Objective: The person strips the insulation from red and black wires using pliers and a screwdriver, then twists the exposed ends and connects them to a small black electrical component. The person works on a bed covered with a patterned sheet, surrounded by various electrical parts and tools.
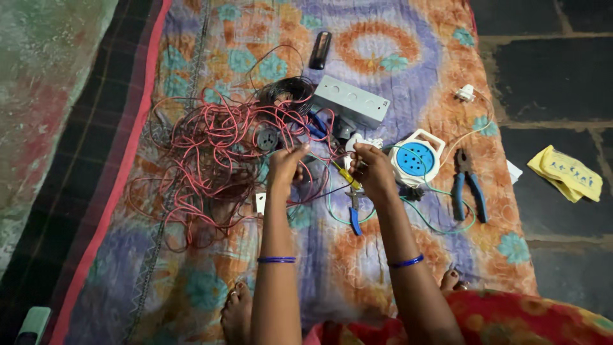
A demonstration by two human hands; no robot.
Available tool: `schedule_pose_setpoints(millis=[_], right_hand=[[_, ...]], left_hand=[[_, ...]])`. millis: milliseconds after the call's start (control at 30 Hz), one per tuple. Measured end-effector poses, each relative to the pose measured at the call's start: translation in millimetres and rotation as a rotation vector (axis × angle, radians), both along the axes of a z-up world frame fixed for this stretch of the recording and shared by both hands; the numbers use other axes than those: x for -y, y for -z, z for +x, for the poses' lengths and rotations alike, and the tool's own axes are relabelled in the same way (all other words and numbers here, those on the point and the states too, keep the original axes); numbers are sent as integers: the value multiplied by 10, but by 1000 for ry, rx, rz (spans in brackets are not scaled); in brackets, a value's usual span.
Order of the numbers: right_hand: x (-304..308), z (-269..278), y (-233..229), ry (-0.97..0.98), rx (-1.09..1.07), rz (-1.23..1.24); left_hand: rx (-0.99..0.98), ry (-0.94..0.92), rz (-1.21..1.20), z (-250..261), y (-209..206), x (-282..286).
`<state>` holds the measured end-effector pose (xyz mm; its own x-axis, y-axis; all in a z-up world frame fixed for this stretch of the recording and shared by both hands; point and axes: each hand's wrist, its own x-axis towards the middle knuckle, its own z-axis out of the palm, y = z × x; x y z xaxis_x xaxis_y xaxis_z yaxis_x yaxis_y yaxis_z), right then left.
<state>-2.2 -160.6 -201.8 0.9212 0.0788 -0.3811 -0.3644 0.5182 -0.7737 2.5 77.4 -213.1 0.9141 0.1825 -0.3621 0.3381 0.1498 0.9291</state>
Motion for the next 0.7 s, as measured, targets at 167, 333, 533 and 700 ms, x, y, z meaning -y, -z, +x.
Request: schedule_pose_setpoints(millis=[167,333,533,700], right_hand=[[258,195,-50,88,130,51],[578,225,-507,188,158,201],[982,6,-1404,290,448,123],[1124,-85,-1253,300,393,-153]], left_hand=[[295,48,107,92,-618,-141],[415,126,202,-62,-1549,-300],[688,191,-230,-135,-2225,11],[654,391,-216,21,-1990,435]])
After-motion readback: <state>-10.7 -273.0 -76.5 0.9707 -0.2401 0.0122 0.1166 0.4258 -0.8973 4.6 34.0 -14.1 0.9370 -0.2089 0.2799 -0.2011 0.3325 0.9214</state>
